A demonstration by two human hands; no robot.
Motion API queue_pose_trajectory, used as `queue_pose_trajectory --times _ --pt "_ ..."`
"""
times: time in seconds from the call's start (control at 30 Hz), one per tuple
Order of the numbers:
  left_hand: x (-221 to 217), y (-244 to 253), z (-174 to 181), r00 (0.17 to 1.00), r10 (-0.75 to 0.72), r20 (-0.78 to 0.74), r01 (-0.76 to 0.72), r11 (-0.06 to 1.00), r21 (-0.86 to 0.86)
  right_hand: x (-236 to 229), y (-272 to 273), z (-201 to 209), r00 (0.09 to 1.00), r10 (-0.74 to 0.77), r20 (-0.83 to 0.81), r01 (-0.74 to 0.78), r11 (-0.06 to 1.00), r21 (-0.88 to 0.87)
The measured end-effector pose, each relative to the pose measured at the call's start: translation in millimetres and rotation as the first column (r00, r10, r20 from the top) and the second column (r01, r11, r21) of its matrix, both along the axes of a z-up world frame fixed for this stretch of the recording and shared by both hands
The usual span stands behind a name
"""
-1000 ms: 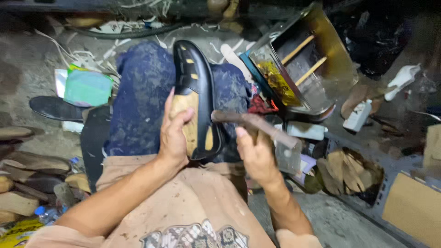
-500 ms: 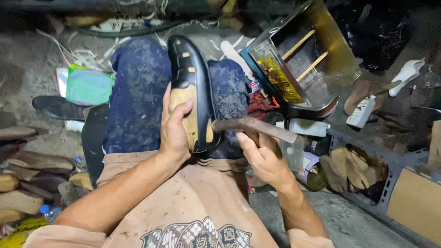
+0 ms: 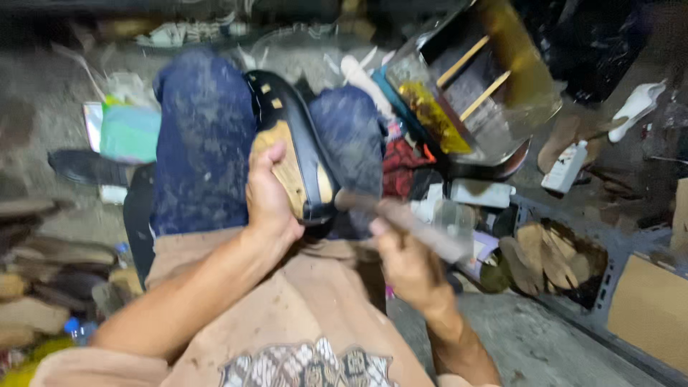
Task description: The person assembles leather shoes by using a hammer to secure the leather upper onto a wooden shoe last and sole, turning the shoe to reach different sides and sections.
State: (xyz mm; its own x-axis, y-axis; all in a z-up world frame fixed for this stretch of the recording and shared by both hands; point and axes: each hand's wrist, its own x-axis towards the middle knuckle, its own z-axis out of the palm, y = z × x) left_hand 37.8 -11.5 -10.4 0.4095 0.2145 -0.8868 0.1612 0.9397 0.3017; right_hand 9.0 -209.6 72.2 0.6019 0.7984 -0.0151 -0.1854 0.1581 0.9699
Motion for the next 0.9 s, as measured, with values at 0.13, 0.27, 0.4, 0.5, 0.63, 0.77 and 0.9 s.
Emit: queue_pose_trajectory --times 0.13,0.27,0.4,0.5,0.63,0.77,0.9 --pt "0.0 2.4 -0.9 0.997 0.041 -0.065 -0.046 0.996 -0.074 5.8 22.0 17.0 0.817 0.538 -0.210 0.454 -0.374 0.809" --pt "-6.3 2.6 -8.3 0.998 0.037 -0.056 -0.042 0.994 -0.102 -26.5 18.5 11.2 0.433 0.738 -0.517 0.900 -0.389 0.198" --pt "-5.3 10.0 -25.3 0.996 0.088 -0.026 -0.091 0.984 -0.155 -28.9 30.3 6.5 0.589 0.707 -0.392 0.807 -0.538 0.241" --pt "-5.3 8.8 -19.3 0.992 0.119 0.031 -0.111 0.975 -0.191 -50.1 23.1 2.8 0.491 0.719 -0.493 0.868 -0.451 0.206" --pt "-0.2 11.0 17.9 0.997 0.076 -0.005 -0.075 0.972 -0.224 -50.0 11.0 -23.6 0.520 0.672 -0.527 0.840 -0.514 0.174" --pt "-44.8 34.6 115.8 0.845 0.106 0.524 0.267 0.765 -0.586 -26.1 14.6 -16.2 0.708 0.697 -0.115 0.707 -0.699 0.109" --pt "-80.6 54.4 105.2 0.570 -0.700 0.430 0.607 0.712 0.354 1.1 19.9 7.3 0.659 0.731 -0.177 0.751 -0.626 0.208"
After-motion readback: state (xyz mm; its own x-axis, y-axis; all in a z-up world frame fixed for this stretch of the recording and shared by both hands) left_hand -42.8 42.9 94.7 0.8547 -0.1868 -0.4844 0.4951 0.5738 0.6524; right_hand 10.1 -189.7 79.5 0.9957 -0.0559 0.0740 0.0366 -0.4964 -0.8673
